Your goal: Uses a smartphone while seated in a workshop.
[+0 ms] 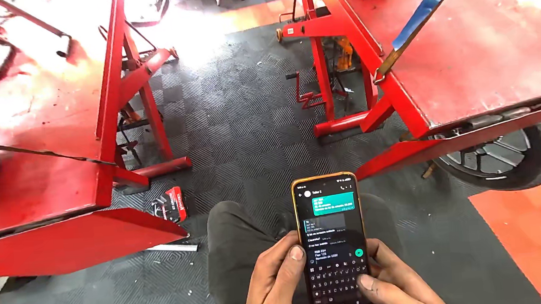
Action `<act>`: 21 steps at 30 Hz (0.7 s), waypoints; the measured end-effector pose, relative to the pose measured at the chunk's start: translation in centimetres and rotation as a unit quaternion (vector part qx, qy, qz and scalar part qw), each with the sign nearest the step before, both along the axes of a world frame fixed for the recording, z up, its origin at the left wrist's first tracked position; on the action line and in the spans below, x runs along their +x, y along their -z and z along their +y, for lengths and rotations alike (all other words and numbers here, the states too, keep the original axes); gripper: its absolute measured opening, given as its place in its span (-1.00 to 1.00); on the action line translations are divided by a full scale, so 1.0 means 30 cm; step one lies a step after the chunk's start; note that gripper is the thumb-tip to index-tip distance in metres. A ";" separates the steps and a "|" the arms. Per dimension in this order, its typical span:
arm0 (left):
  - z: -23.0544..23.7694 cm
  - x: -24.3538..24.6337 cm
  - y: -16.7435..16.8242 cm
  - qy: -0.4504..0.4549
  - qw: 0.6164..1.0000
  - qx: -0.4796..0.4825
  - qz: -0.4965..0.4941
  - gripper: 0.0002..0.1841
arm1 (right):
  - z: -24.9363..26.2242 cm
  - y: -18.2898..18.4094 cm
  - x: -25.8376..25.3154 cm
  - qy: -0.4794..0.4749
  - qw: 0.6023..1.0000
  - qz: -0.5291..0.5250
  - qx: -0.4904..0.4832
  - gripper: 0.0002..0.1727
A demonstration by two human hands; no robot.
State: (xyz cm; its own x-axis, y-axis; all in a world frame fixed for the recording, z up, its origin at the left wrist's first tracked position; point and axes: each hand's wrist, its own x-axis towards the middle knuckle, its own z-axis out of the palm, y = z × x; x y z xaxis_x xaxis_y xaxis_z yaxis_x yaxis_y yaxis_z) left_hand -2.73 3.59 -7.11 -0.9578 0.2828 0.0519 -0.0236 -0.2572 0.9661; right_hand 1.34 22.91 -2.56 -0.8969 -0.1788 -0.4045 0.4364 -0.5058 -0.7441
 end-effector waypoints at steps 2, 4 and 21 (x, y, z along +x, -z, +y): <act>0.000 0.001 0.000 0.002 1.000 0.004 -0.006 -0.56 | 0.002 0.002 0.001 0.001 1.000 0.003 0.002 -0.67; 0.000 0.000 0.002 0.003 1.000 0.010 -0.009 -0.56 | 0.002 0.003 0.000 0.003 1.000 0.006 0.005 -0.66; -0.002 -0.018 0.003 0.044 0.997 -0.022 0.067 -0.57 | 0.007 0.014 -0.008 0.009 0.999 -0.001 0.045 -0.70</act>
State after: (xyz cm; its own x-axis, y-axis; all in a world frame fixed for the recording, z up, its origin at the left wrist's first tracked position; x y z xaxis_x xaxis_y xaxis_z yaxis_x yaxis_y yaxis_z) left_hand -3.27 3.53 -7.20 -0.9141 0.3708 0.1642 0.0864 -0.2176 0.9722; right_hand 1.11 23.13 -2.99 -0.8989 -0.1248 -0.4200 0.4291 -0.4450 -0.7860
